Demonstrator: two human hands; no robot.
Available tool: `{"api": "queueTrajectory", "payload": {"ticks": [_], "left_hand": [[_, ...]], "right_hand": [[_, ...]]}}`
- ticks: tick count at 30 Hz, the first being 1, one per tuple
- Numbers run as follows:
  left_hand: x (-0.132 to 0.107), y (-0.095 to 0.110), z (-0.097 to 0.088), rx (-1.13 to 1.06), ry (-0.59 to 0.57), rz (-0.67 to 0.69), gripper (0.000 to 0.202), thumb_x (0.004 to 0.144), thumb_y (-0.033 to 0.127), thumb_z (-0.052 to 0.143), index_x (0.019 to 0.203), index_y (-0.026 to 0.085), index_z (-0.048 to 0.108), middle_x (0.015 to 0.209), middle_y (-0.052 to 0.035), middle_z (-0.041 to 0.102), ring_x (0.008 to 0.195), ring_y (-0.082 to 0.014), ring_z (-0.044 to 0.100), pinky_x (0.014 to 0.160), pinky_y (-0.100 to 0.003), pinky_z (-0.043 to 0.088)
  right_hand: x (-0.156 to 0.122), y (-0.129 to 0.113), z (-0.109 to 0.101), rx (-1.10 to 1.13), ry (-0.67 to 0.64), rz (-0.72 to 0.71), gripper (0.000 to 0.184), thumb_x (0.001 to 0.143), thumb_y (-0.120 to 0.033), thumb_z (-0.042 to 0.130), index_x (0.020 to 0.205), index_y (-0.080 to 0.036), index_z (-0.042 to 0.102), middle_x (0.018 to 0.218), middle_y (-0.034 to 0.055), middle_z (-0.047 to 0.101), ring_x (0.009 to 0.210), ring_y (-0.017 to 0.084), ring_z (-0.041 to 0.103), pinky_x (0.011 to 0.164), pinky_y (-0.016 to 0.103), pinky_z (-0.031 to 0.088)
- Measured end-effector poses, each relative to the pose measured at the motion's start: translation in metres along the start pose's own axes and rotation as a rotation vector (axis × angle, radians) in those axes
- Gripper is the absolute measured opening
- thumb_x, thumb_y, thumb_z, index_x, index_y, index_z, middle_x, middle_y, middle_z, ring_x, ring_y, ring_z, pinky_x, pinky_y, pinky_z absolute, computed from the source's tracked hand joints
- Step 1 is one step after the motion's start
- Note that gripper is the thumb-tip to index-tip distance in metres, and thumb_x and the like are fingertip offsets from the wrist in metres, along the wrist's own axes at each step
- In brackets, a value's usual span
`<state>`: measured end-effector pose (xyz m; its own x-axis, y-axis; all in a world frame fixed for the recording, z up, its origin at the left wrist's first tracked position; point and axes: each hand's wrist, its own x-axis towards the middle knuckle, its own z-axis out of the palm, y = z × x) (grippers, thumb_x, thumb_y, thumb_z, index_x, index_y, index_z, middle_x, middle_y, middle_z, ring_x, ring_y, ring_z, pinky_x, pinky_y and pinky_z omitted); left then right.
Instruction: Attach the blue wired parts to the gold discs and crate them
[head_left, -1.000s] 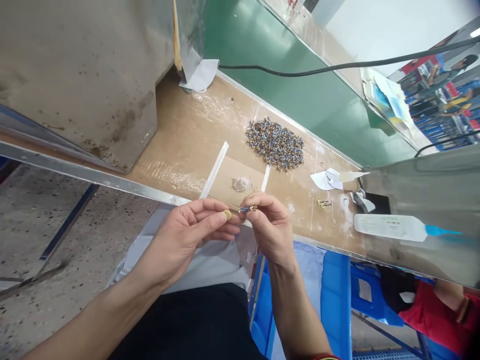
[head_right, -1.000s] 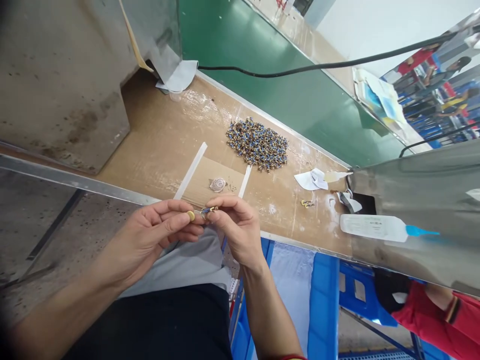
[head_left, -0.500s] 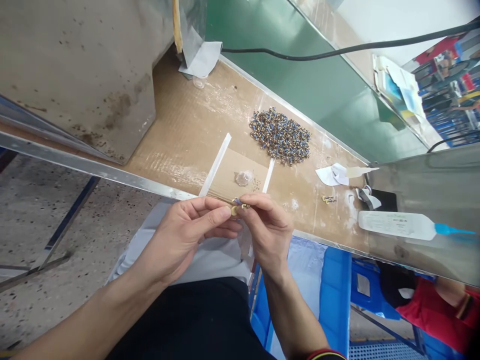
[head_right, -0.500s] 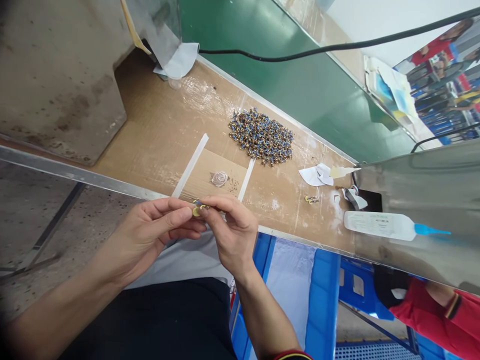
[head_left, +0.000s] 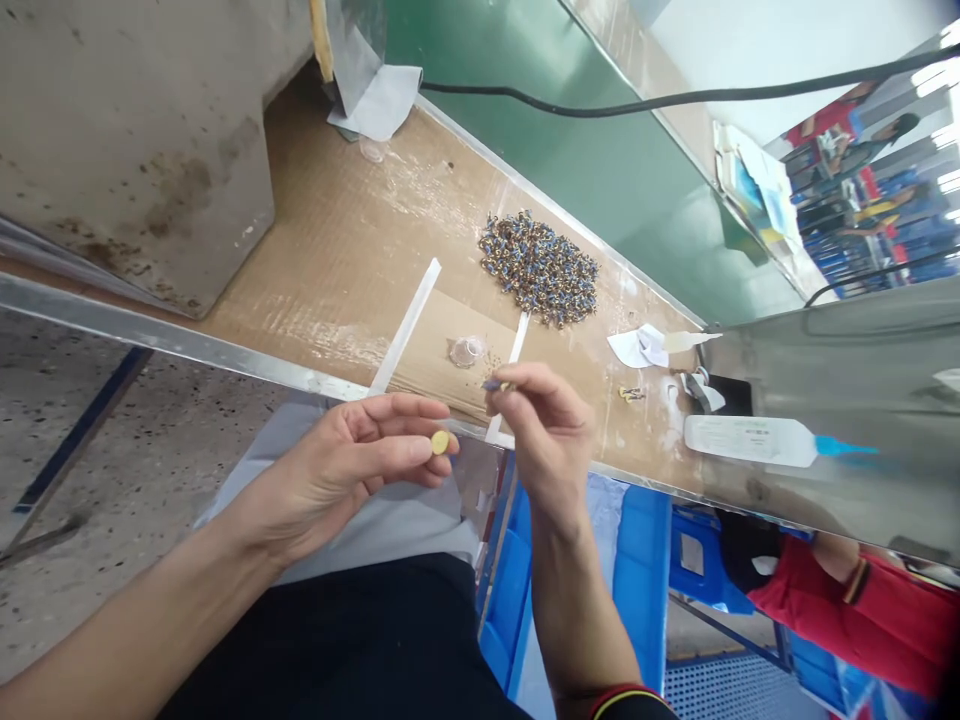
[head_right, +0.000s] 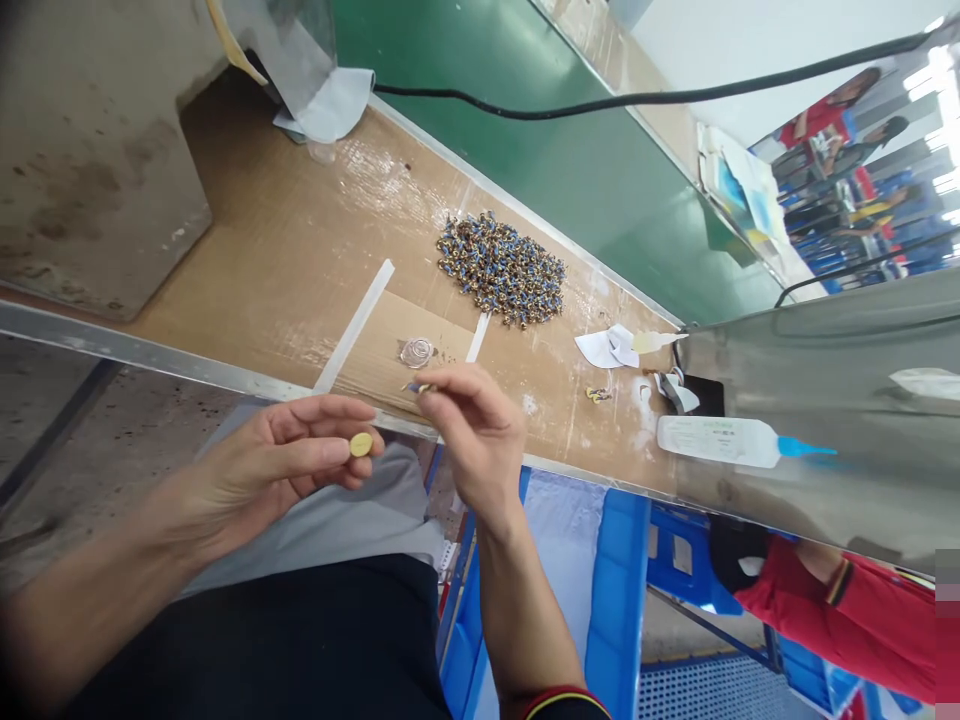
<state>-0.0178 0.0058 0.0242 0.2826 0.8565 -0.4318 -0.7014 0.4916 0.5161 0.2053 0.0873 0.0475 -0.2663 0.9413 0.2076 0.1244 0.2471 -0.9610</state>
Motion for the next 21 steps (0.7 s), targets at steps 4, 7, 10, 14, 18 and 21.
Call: {"api": "queueTrajectory", "payload": {"ticks": [4,7,10,14,18,21], "left_hand": [[0.009,0.002,-0.009,0.011,0.044,0.088,0.025,0.084,0.028,0.113,0.106,0.025,0.101,0.102,-0.0057,0.096,0.083,-0.0162,0.091,0.086,-0.020,0.075],[0.018,0.005,-0.012,0.043,0.101,0.160,0.021,0.084,0.029,0.112,0.100,0.024,0.101,0.097,-0.0057,0.095,0.082,-0.0164,0.090,0.087,-0.020,0.074],[0.023,0.006,-0.010,0.058,0.152,0.221,0.023,0.081,0.031,0.113,0.099,0.024,0.100,0.093,-0.0057,0.095,0.082,-0.0181,0.090,0.084,-0.022,0.075],[0.025,0.003,-0.002,0.046,0.218,0.269,0.028,0.076,0.035,0.116,0.096,0.024,0.100,0.088,-0.0053,0.094,0.081,-0.0185,0.090,0.084,-0.021,0.074],[0.025,0.000,0.001,0.045,0.229,0.285,0.029,0.078,0.036,0.116,0.098,0.023,0.099,0.090,-0.0047,0.094,0.082,-0.0177,0.091,0.087,-0.021,0.073],[0.025,-0.002,-0.001,0.052,0.227,0.288,0.029,0.080,0.037,0.116,0.099,0.024,0.099,0.090,-0.0040,0.094,0.083,-0.0187,0.091,0.087,-0.023,0.074]], "right_hand": [[0.020,0.019,-0.013,-0.195,0.063,-0.051,0.009,0.114,-0.031,0.084,0.121,-0.031,0.090,0.110,0.0012,0.086,0.098,0.020,0.080,0.089,0.036,0.066],[0.033,0.028,-0.017,-0.342,0.009,-0.147,0.011,0.117,-0.032,0.080,0.122,-0.031,0.089,0.115,0.0022,0.085,0.106,0.021,0.080,0.094,0.038,0.066],[0.039,0.033,-0.016,-0.476,-0.016,-0.220,0.014,0.120,-0.034,0.074,0.123,-0.029,0.087,0.117,0.0039,0.083,0.109,0.022,0.079,0.095,0.039,0.067],[0.041,0.042,-0.013,-0.532,-0.007,-0.308,0.014,0.120,-0.029,0.073,0.123,-0.029,0.086,0.119,0.0049,0.081,0.113,0.022,0.078,0.096,0.039,0.067],[0.039,0.053,-0.010,-0.556,0.047,-0.380,0.016,0.121,-0.029,0.069,0.124,-0.029,0.085,0.124,0.0059,0.080,0.121,0.024,0.078,0.107,0.045,0.066],[0.037,0.059,-0.009,-0.565,0.063,-0.394,0.017,0.123,-0.029,0.066,0.127,-0.030,0.083,0.128,0.0063,0.079,0.126,0.025,0.077,0.112,0.047,0.064]]}}
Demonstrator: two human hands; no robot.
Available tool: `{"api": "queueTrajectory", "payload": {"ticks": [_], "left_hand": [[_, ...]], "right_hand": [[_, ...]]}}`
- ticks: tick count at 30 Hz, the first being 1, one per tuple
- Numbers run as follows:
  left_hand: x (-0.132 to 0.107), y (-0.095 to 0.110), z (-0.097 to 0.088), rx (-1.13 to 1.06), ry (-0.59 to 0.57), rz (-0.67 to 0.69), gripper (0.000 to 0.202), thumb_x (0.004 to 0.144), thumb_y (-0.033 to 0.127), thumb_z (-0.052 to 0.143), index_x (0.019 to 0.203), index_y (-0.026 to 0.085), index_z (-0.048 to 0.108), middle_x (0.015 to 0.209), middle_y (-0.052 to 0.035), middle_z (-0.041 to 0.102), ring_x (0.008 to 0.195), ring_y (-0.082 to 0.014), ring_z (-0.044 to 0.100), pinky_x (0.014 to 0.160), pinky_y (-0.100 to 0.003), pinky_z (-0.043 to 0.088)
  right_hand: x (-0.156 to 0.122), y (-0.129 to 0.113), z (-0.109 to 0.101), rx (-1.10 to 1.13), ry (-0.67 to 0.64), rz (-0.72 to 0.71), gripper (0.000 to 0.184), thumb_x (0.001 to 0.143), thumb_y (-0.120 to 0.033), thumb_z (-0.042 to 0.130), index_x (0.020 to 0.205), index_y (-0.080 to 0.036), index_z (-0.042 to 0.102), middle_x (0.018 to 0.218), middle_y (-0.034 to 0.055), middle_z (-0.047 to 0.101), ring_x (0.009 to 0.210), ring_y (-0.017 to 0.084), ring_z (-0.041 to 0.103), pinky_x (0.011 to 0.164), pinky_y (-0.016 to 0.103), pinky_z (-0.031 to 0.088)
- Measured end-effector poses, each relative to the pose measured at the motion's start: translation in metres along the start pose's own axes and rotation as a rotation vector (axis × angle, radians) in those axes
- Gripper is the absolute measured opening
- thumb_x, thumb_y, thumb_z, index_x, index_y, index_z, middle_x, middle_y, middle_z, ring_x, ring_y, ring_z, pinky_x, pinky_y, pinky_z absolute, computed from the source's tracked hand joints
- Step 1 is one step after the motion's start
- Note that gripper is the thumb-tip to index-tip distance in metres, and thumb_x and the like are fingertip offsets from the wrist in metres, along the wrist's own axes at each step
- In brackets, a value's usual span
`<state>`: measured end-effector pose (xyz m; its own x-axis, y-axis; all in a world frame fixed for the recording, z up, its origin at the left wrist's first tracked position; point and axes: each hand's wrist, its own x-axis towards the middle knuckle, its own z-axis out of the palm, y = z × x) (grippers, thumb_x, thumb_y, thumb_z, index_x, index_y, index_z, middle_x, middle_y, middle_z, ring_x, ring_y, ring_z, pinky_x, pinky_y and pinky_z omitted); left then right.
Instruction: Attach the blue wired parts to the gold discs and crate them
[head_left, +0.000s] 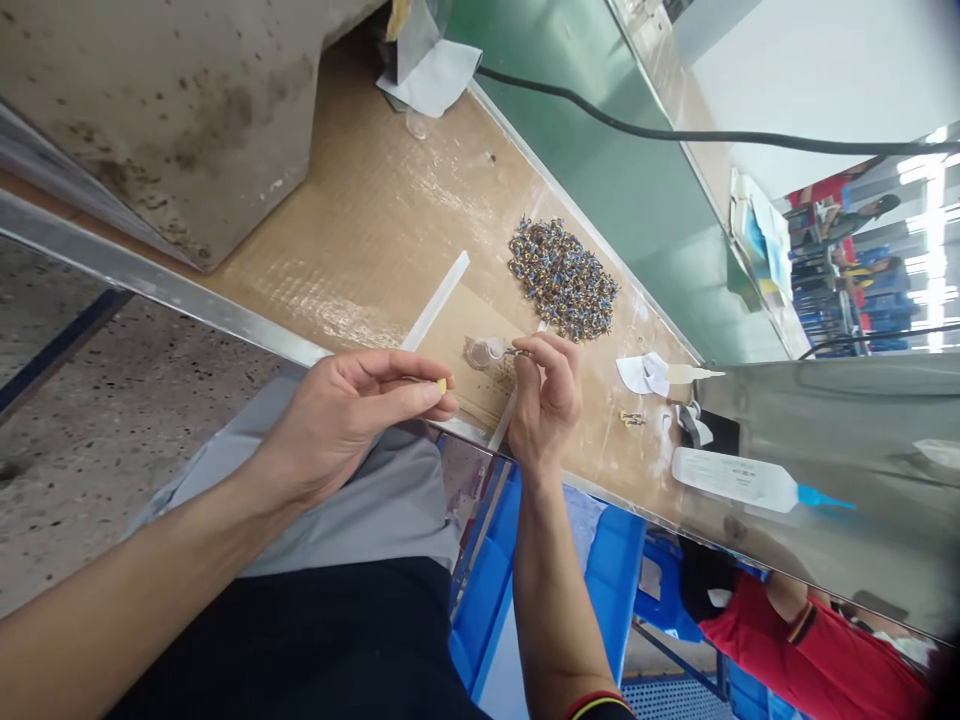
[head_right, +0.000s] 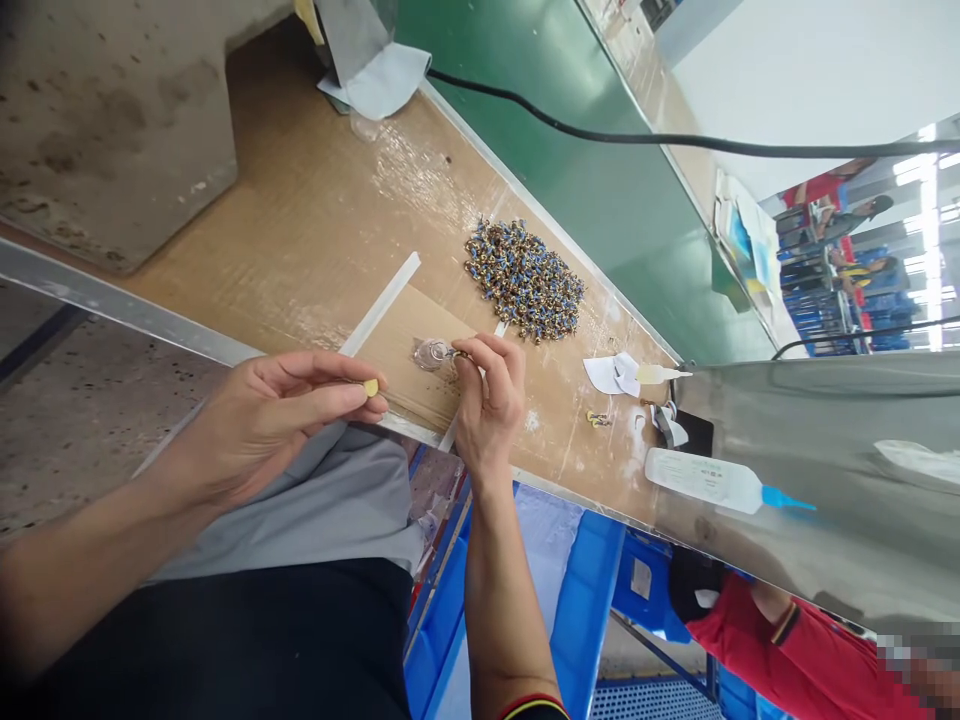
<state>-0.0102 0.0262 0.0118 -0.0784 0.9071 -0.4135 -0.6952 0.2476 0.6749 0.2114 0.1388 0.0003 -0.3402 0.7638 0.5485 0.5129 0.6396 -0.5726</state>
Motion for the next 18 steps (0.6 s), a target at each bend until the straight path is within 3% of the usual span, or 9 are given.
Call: {"api": "queueTrajectory", "payload": {"ticks": [12,18], "left_hand": [[-0.0005,-0.0013,-0.0002,0.028,0.007,0.012,0.026,0.084,0.035,0.112,0.101,0.022,0.098,0.092,-0.0061,0.094,0.085,-0.0231,0.092,0.088,-0.030,0.075],[-0.0005,-0.0015,-0.0015,0.000,-0.008,-0.003,0.023,0.085,0.035,0.112,0.101,0.024,0.099,0.090,-0.0049,0.094,0.085,-0.0202,0.091,0.087,-0.025,0.073]], "right_hand": [[0.0032,-0.0050,0.0082,-0.078,0.004,-0.073,0.021,0.125,-0.024,0.058,0.129,-0.031,0.077,0.142,0.0076,0.078,0.146,0.030,0.068,0.132,0.062,0.052],[0.0020,-0.0034,0.0093,-0.098,-0.010,-0.076,0.022,0.124,-0.023,0.057,0.129,-0.031,0.076,0.145,0.0083,0.077,0.151,0.031,0.066,0.134,0.066,0.050]]}}
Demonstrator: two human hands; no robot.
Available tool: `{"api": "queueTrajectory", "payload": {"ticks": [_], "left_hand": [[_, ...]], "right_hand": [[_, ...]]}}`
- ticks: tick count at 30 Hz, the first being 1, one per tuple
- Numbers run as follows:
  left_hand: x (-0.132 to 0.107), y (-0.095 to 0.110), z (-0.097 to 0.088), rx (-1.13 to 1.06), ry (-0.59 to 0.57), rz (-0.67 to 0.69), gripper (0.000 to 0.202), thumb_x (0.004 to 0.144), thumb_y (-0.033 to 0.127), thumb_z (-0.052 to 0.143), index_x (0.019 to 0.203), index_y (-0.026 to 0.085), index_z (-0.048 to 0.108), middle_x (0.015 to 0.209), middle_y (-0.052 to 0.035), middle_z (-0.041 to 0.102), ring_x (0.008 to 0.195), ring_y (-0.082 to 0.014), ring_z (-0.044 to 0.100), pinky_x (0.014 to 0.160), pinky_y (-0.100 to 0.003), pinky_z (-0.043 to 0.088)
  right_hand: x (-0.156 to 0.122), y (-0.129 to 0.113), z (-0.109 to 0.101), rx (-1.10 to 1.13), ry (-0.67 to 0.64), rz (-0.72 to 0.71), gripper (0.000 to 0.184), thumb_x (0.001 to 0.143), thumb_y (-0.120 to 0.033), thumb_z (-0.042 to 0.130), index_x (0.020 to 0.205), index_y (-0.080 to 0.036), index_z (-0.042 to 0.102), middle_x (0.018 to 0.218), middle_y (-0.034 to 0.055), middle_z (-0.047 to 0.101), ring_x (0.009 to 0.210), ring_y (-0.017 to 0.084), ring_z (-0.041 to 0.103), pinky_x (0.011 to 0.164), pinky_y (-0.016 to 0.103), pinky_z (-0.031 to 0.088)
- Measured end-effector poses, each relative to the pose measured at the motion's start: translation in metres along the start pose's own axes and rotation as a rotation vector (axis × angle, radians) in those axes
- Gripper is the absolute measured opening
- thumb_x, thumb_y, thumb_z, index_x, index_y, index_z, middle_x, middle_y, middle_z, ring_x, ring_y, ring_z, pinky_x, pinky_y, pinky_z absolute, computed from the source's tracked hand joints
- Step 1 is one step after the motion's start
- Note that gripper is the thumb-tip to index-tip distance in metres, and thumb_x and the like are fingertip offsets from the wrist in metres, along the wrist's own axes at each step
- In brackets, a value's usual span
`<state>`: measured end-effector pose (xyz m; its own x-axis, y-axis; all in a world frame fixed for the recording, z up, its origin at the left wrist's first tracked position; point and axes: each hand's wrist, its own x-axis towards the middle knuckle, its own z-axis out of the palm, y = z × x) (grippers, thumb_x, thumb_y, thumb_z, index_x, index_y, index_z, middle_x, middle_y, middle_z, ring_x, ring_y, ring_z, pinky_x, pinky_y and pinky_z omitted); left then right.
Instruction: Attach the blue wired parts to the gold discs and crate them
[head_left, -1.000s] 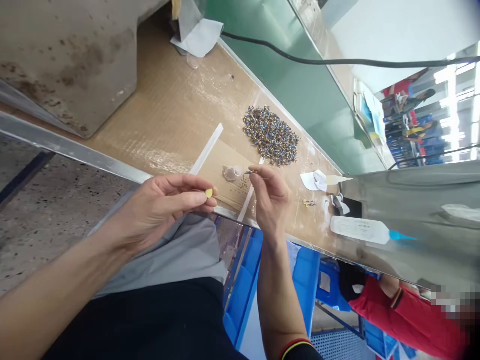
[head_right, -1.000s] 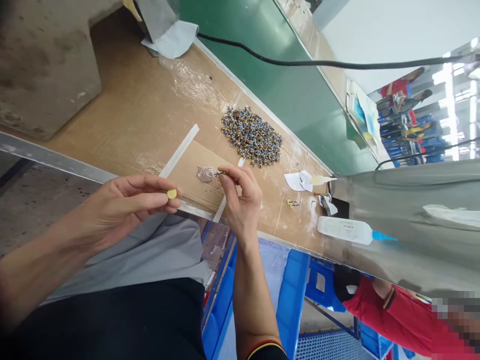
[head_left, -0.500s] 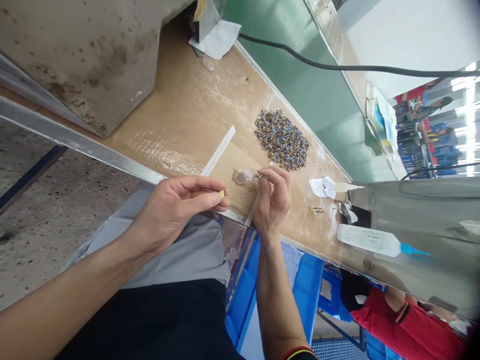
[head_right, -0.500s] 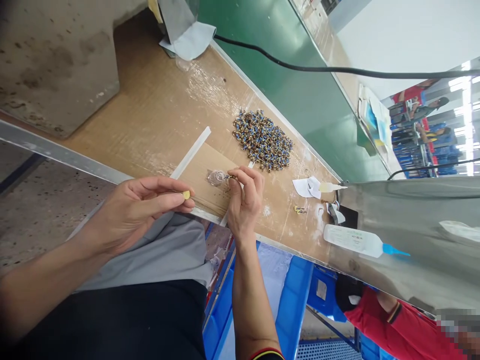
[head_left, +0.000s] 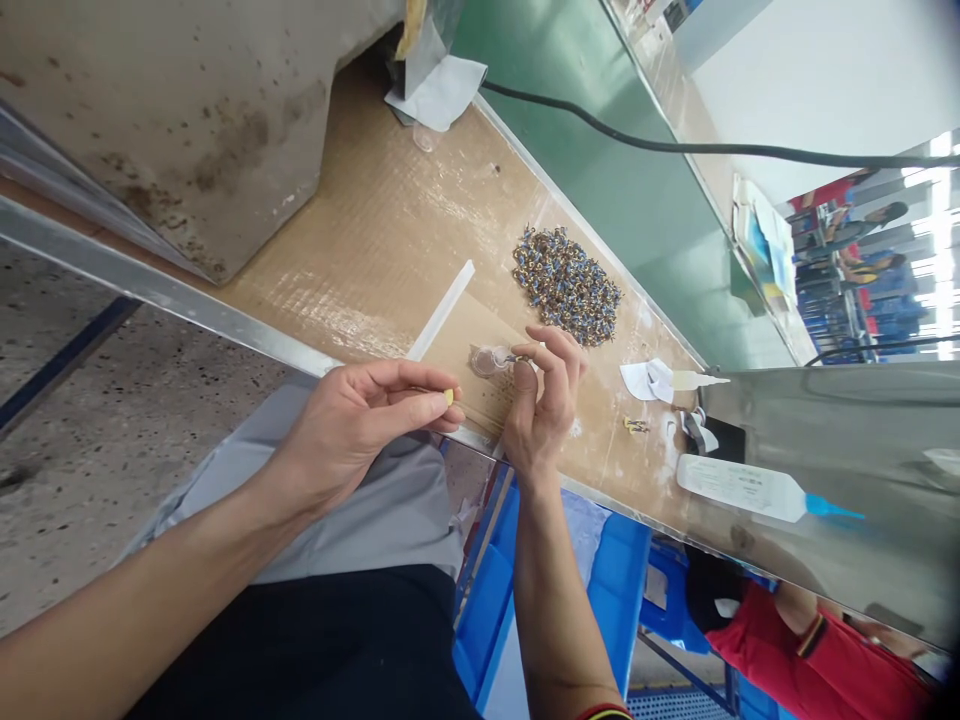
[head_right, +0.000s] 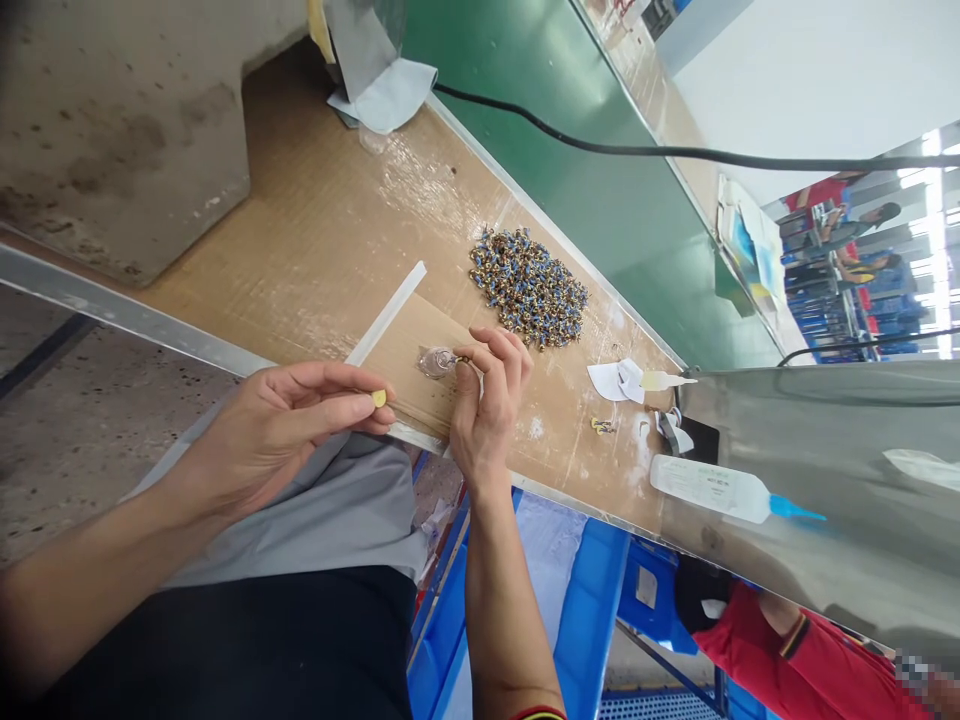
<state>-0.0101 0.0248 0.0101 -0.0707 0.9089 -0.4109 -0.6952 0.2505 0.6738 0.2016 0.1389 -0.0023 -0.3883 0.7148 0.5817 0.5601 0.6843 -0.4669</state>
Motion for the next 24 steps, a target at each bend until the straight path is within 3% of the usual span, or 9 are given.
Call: {"api": "queueTrajectory", "payload": {"ticks": [13,19,24], "left_hand": [[-0.0010,0.0003,-0.0007,0.005,-0.010,0.003,0.022,0.086,0.034,0.111,0.102,0.024,0.100,0.091,-0.0060,0.094,0.085,-0.0211,0.091,0.086,-0.026,0.074],[-0.0006,0.0001,-0.0021,0.013,-0.014,0.010,0.023,0.086,0.034,0.111,0.102,0.024,0.099,0.093,-0.0068,0.094,0.085,-0.0233,0.091,0.088,-0.031,0.076],[-0.0009,0.0002,-0.0017,0.012,-0.013,0.001,0.022,0.088,0.034,0.110,0.103,0.024,0.099,0.091,-0.0061,0.094,0.085,-0.0218,0.091,0.087,-0.029,0.075]], "right_hand": [[-0.0005,-0.0025,-0.0006,-0.007,-0.006,-0.003,0.022,0.123,-0.020,0.059,0.130,-0.031,0.077,0.148,0.0088,0.076,0.153,0.032,0.064,0.135,0.068,0.050],[-0.0051,0.0004,-0.0007,-0.035,0.105,0.016,0.020,0.122,-0.020,0.061,0.129,-0.031,0.078,0.143,0.0089,0.078,0.149,0.033,0.068,0.132,0.068,0.052],[-0.0072,-0.0003,-0.0010,-0.046,0.091,0.031,0.022,0.122,-0.019,0.061,0.129,-0.030,0.078,0.143,0.0090,0.079,0.149,0.032,0.068,0.133,0.068,0.051]]}}
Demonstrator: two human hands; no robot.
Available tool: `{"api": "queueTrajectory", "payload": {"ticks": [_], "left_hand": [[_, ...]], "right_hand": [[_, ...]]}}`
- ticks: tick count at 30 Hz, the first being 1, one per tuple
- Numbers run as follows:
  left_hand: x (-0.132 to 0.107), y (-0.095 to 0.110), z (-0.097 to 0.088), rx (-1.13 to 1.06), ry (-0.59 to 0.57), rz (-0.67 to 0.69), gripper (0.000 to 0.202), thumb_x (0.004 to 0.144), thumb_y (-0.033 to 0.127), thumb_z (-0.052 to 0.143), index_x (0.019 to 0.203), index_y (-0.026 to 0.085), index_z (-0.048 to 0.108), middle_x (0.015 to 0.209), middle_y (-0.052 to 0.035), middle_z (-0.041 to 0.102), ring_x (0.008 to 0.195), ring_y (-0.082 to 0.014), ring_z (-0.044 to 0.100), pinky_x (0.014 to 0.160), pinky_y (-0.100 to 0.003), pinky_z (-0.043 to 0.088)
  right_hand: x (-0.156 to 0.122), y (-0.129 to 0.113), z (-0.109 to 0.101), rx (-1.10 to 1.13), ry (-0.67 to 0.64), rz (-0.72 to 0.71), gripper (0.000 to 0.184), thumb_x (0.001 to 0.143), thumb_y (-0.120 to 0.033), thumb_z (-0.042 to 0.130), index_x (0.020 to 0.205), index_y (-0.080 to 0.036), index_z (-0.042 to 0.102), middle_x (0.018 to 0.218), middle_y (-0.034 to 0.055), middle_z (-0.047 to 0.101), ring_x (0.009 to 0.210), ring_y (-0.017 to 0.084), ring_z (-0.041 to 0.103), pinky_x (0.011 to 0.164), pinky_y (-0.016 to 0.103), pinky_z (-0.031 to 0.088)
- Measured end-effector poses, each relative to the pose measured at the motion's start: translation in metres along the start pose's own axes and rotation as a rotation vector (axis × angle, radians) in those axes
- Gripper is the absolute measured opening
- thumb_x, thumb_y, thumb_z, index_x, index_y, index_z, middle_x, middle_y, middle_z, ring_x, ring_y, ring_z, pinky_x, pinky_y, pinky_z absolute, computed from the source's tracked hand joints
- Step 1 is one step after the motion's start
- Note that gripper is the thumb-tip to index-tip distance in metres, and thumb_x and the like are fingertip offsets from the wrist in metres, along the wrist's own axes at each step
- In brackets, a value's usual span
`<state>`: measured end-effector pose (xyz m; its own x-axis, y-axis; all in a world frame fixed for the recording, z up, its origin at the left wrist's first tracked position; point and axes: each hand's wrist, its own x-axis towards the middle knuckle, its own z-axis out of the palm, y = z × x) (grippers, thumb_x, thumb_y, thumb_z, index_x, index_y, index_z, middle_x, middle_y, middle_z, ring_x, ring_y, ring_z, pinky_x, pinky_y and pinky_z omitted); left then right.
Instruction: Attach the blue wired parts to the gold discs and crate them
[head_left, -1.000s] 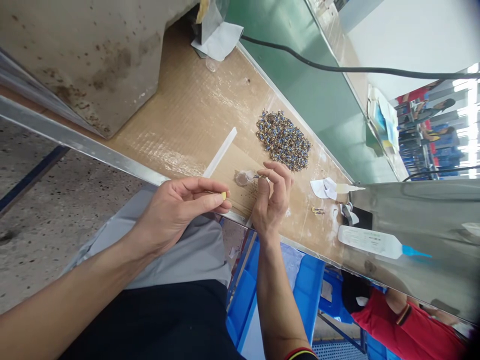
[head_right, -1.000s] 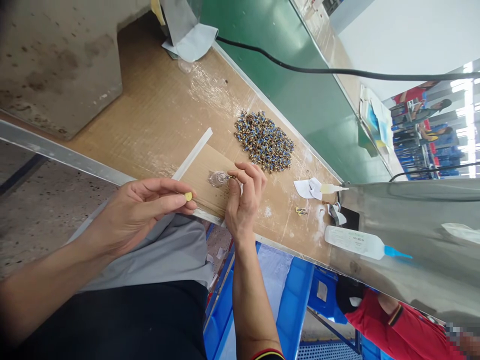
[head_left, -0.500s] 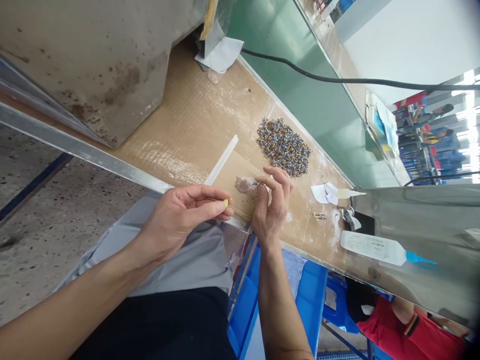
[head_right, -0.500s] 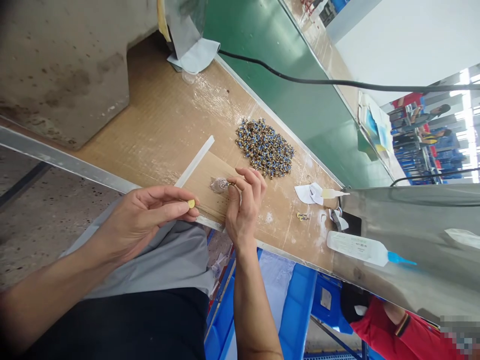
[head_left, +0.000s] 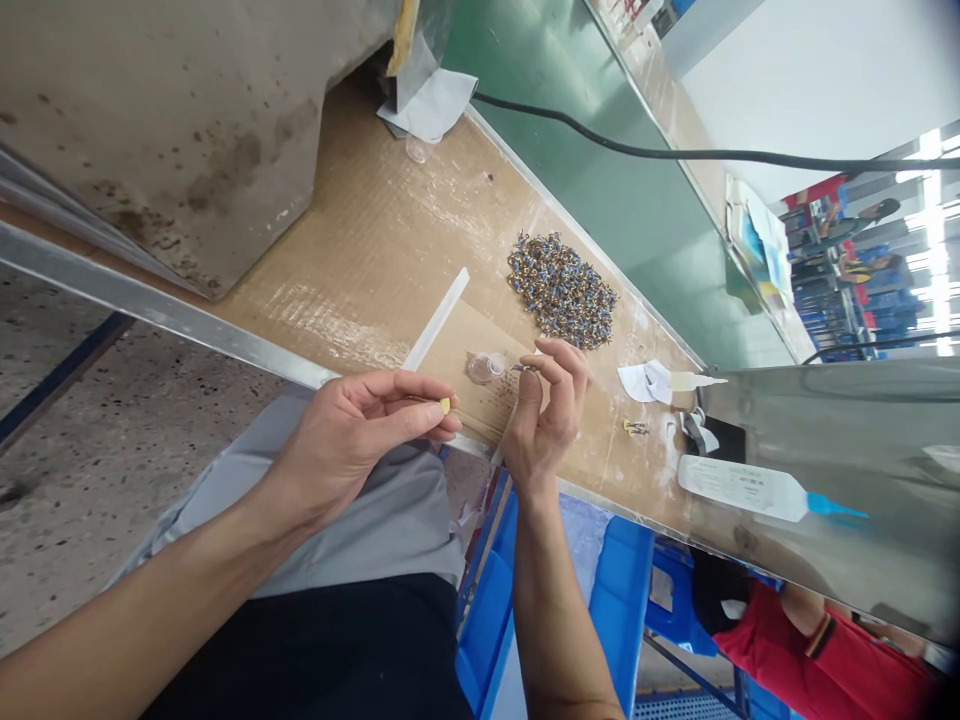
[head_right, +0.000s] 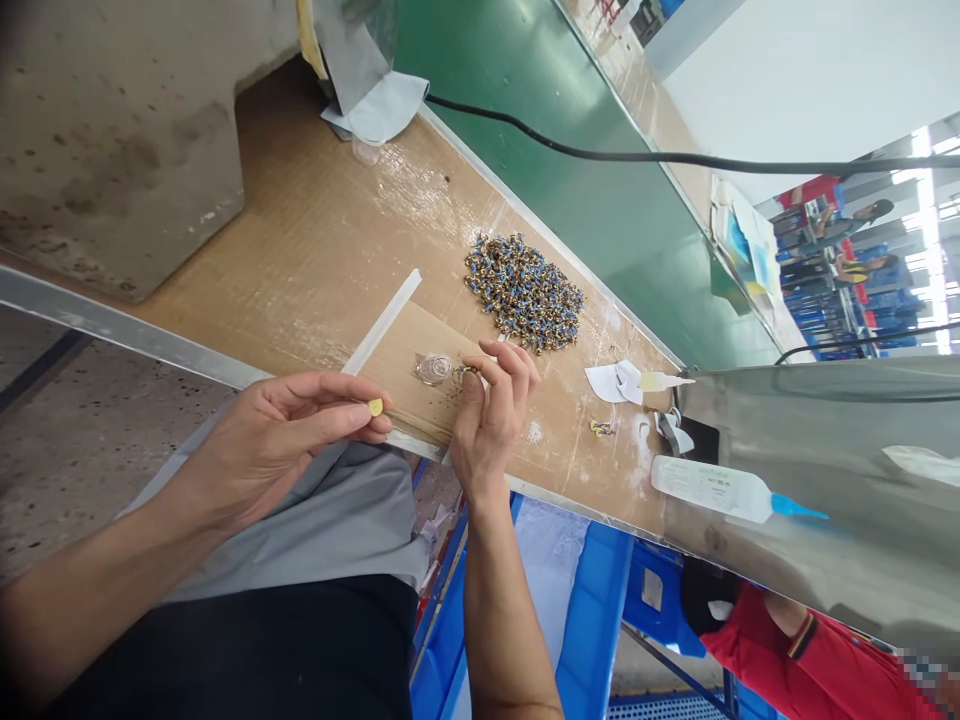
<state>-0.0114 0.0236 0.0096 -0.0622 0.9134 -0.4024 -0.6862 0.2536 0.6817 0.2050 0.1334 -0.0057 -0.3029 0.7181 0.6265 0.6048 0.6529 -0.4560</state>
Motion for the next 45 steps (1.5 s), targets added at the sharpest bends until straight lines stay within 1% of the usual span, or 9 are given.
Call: {"api": "queueTrajectory", "payload": {"ticks": [4,13,26,30,33,35,38,41,45], "left_hand": [[0.000,0.001,0.002,-0.013,-0.006,0.000,0.019,0.088,0.032,0.110,0.102,0.024,0.099,0.091,-0.0045,0.094,0.084,-0.0199,0.091,0.087,-0.026,0.075],[0.001,-0.001,0.001,0.006,0.006,0.006,0.020,0.089,0.033,0.110,0.103,0.024,0.099,0.093,-0.0057,0.094,0.087,-0.0222,0.091,0.089,-0.029,0.076],[0.000,-0.002,0.001,-0.013,0.003,0.006,0.017,0.091,0.030,0.109,0.104,0.024,0.100,0.095,-0.0051,0.094,0.085,-0.0189,0.089,0.088,-0.026,0.076],[0.000,0.000,0.001,-0.036,-0.007,-0.003,0.024,0.091,0.030,0.110,0.110,0.023,0.100,0.098,-0.0052,0.094,0.086,-0.0175,0.089,0.088,-0.023,0.075],[-0.001,0.004,0.003,-0.086,-0.019,-0.052,0.028,0.088,0.031,0.113,0.111,0.022,0.100,0.099,-0.0055,0.094,0.086,-0.0160,0.089,0.087,-0.020,0.074],[-0.001,0.006,0.004,-0.138,-0.031,-0.111,0.030,0.084,0.032,0.115,0.108,0.021,0.100,0.102,-0.0067,0.095,0.087,-0.0161,0.089,0.087,-0.019,0.075],[-0.001,0.007,0.007,-0.207,-0.059,-0.183,0.034,0.078,0.033,0.119,0.104,0.020,0.100,0.106,-0.0080,0.096,0.087,-0.0160,0.090,0.087,-0.018,0.075],[-0.002,0.003,0.010,-0.249,-0.101,-0.214,0.033,0.077,0.031,0.120,0.101,0.020,0.100,0.102,-0.0066,0.096,0.084,-0.0145,0.090,0.086,-0.016,0.074],[-0.005,0.001,0.013,-0.272,-0.160,-0.188,0.029,0.085,0.030,0.116,0.106,0.021,0.100,0.103,-0.0040,0.095,0.086,-0.0139,0.090,0.088,-0.017,0.074]], "right_hand": [[0.001,-0.002,0.000,-0.008,-0.010,0.013,0.022,0.122,-0.020,0.059,0.128,-0.029,0.078,0.144,0.0100,0.078,0.151,0.033,0.066,0.134,0.070,0.050],[0.000,-0.001,0.000,-0.054,-0.005,-0.002,0.019,0.122,-0.023,0.060,0.125,-0.029,0.078,0.142,0.0103,0.078,0.148,0.033,0.068,0.132,0.070,0.053],[-0.001,-0.002,-0.001,-0.024,-0.002,0.032,0.018,0.123,-0.026,0.061,0.126,-0.029,0.079,0.144,0.0105,0.078,0.147,0.032,0.068,0.131,0.066,0.052],[-0.001,0.000,0.000,-0.014,0.009,0.023,0.018,0.122,-0.024,0.063,0.124,-0.028,0.080,0.142,0.0099,0.079,0.146,0.032,0.069,0.130,0.064,0.054],[-0.002,-0.001,-0.001,0.020,0.052,0.072,0.018,0.122,-0.024,0.064,0.126,-0.028,0.081,0.143,0.0094,0.079,0.146,0.031,0.070,0.130,0.062,0.054],[-0.002,-0.007,-0.005,0.088,0.093,0.130,0.018,0.122,-0.025,0.065,0.129,-0.028,0.081,0.142,0.0089,0.079,0.143,0.030,0.072,0.128,0.060,0.055],[0.002,-0.029,-0.017,0.246,0.115,0.178,0.018,0.122,-0.024,0.066,0.129,-0.030,0.082,0.136,0.0077,0.079,0.135,0.028,0.076,0.120,0.054,0.060],[0.008,-0.055,-0.030,0.380,0.051,0.147,0.019,0.122,-0.023,0.067,0.126,-0.030,0.084,0.125,0.0063,0.080,0.121,0.026,0.078,0.110,0.049,0.065],[0.012,-0.076,-0.041,0.495,-0.040,0.157,0.018,0.123,-0.024,0.068,0.127,-0.030,0.084,0.120,0.0055,0.080,0.115,0.024,0.080,0.103,0.045,0.068]]}}
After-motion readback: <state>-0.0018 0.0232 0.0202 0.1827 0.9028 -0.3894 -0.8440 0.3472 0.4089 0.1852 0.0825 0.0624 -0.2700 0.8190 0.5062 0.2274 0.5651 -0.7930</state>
